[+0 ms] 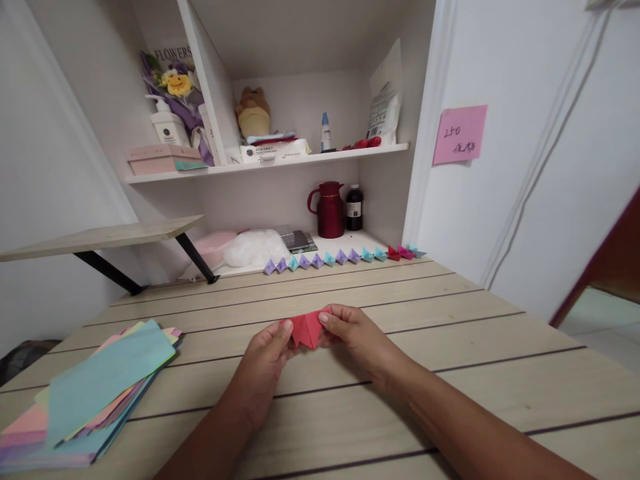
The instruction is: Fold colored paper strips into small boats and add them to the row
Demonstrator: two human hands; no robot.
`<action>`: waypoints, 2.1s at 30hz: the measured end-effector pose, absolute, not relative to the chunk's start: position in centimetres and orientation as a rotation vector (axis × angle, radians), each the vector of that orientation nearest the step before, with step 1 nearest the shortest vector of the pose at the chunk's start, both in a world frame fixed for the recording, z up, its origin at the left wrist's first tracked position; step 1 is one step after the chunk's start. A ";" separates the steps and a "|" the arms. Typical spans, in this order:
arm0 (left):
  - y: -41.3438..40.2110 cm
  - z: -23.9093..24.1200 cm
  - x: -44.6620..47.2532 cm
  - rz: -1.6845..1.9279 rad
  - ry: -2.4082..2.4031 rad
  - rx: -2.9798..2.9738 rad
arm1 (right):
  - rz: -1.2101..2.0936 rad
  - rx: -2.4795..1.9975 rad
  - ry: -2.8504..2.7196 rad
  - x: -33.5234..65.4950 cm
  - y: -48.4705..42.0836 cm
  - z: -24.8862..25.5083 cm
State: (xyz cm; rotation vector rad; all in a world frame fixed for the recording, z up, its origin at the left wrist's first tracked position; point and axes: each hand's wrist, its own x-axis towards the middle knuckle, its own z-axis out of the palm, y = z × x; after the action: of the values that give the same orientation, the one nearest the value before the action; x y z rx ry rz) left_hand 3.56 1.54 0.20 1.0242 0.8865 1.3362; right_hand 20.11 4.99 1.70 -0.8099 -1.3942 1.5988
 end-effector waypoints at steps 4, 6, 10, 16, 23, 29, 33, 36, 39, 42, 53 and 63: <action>1.5 0.3 3.6 1.349 0.888 1.010 | 1.582 -0.801 -1.425 20.2 5.1 1.5; 1.5 0.2 3.6 1.351 0.896 1.016 | 1.570 -0.786 -1.445 20.2 5.2 1.3; 1.8 -0.4 3.6 1.386 0.926 1.018 | 1.548 -0.779 -1.451 20.2 5.3 0.9; 2.4 -0.8 3.2 1.520 1.048 0.904 | 1.456 -0.838 -1.390 20.0 5.2 0.7; 2.6 -1.1 2.5 1.579 1.058 0.873 | 1.234 -0.907 -1.435 20.6 5.9 0.8; 3.5 -2.4 2.6 1.558 1.060 0.957 | 1.270 -0.852 -1.470 20.4 5.9 1.0; 3.3 -2.7 3.1 1.534 1.070 1.057 | 1.312 -0.797 -1.451 20.3 6.1 0.8; 3.1 -2.6 3.3 1.496 1.062 1.077 | 1.279 -0.861 -1.446 20.4 6.1 0.7; 2.9 -2.3 3.5 1.474 1.037 1.086 | 1.231 -0.879 -1.420 20.5 6.2 0.6; 2.8 -2.0 3.6 1.452 1.003 1.111 | 1.183 -0.843 -1.482 20.6 6.3 0.6; 2.4 -1.2 3.4 1.482 1.029 1.179 | 1.028 -0.886 -1.830 20.3 5.2 1.9; 1.8 -0.4 3.4 1.626 1.274 1.374 | 0.839 -0.922 -1.785 20.1 5.0 1.8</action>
State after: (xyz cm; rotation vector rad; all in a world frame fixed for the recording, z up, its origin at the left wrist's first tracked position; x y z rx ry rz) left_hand 3.42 1.84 -0.37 1.3743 1.2739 1.6260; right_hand 20.11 4.95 1.76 -0.9218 -1.7848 0.8387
